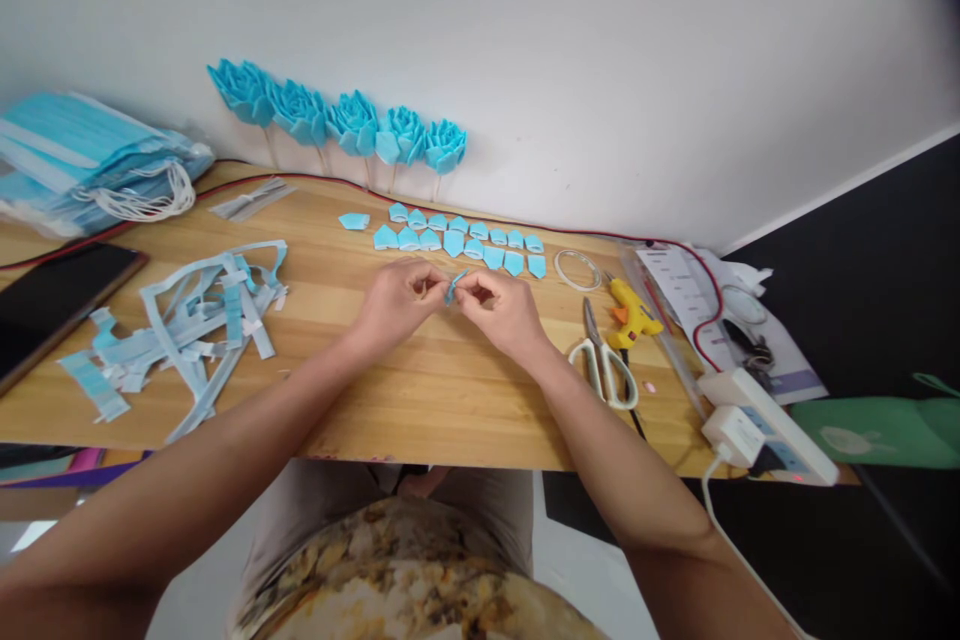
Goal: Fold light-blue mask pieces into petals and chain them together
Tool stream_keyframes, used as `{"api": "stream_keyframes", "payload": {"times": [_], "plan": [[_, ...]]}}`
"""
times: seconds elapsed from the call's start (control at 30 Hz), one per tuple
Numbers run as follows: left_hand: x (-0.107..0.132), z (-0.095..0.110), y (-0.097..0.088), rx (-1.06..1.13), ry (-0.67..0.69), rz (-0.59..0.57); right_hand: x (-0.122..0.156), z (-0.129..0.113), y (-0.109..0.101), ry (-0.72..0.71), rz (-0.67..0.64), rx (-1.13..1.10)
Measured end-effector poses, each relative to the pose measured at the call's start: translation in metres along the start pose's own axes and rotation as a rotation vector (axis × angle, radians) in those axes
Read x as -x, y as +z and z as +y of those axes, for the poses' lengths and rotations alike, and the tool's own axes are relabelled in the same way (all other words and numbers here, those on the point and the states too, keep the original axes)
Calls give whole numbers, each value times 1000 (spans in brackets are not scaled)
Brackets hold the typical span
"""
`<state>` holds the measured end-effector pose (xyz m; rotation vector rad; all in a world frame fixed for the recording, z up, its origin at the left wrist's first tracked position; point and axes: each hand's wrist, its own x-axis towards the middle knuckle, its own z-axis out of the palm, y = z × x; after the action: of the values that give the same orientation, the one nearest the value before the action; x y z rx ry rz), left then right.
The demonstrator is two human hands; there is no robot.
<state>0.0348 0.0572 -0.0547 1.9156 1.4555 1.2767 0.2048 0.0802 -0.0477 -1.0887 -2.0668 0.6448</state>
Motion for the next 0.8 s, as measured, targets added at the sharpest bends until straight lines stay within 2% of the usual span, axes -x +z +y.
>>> {"api": "stream_keyframes", "payload": {"times": [0.13, 0.3, 0.5, 0.57, 0.67, 0.73, 0.8], "plan": [[-1, 2, -1, 5, -27, -9, 0, -1, 0, 16, 7, -30], [-2, 5, -3, 104, -154, -1, -3, -1, -3, 89, 4, -125], [-10, -3, -15, 197, -286, 143, -9, 11, -13, 181, 90, -258], [-14, 2, -27, 220, -327, 217, -11, 16, -15, 213, 114, -333], [-17, 22, -60, 130, -300, 275, -14, 19, -15, 256, 117, -432], [-16, 34, -90, -91, -213, 319, -14, 18, -14, 272, 122, -462], [-10, 36, -120, -360, -110, 368, -14, 16, -13, 270, 122, -467]]}}
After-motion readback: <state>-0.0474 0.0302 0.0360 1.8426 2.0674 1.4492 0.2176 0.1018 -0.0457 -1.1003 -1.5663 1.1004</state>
